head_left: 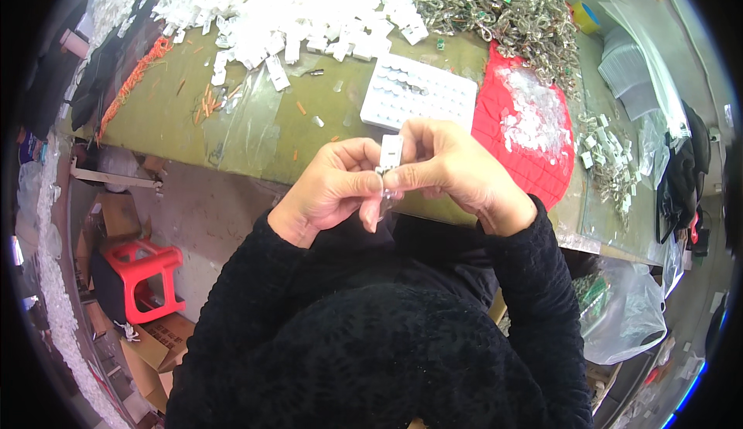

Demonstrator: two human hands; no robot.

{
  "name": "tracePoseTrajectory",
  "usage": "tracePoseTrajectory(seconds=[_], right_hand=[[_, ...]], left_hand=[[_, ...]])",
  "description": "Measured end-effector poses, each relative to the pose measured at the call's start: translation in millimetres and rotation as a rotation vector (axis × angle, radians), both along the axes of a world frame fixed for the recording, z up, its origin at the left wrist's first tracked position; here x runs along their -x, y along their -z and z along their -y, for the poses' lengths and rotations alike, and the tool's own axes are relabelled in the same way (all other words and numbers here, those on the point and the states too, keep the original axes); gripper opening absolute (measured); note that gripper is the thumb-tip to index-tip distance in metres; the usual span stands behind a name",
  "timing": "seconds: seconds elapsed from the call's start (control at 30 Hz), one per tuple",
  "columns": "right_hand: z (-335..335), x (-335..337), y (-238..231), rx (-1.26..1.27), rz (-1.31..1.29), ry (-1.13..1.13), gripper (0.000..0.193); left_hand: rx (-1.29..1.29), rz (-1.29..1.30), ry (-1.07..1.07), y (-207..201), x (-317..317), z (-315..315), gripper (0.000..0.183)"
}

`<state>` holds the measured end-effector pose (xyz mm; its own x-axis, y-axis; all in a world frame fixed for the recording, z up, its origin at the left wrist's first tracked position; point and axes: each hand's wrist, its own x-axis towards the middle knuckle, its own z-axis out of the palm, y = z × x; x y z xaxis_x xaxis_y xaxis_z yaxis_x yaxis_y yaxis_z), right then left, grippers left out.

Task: The person repeatedly picks small white plastic housings and metal pins from a tray, inserts the pins into the housings, and places the assembled units on a red cloth. The person handles each unit one at a time, using both hands to align and press the parts together.

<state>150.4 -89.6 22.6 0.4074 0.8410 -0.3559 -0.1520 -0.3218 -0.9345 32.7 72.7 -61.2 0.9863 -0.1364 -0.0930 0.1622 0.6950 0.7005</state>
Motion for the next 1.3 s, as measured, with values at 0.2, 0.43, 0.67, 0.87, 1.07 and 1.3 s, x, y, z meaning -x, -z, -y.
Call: tracePoseTrajectory(seconds=[0.2, 0.43, 0.67, 0.87, 1.07, 1.3], right_hand=[[9.4, -14.0, -7.5, -0.030, 0.114, 0.003, 0.019], [-5.5, -60.4, 29.2, -0.062, 1.141, 0.222, 0.017], [1.0, -59.7, 34.3, -0.010, 1.186, 0.177, 0.008], [-1.7, -59.2, 35.5, -0.104, 1.180, 0.181, 0.010], [-2.4, -59.0, 36.4, -0.004, 1.219, 0.095, 0.013], [5.6, -26.4, 14.9, -0.212, 0.988, 0.128, 0.009]], left_hand=[[0.192, 0.027, 0.009, 2.3, -4.3, -0.9, 0.028], [0.290, 0.026, -0.003, 1.5, -12.2, -1.0, 0.027], [0.262, -0.022, -0.066, 2.3, -11.5, 1.2, 0.027], [0.277, -0.001, -0.050, 1.6, -12.2, 1.0, 0.026], [0.261, -0.021, -0.064, 1.7, -11.9, 1.3, 0.025], [0.307, -0.014, -0.048, 1.2, -12.3, 0.9, 0.026]])
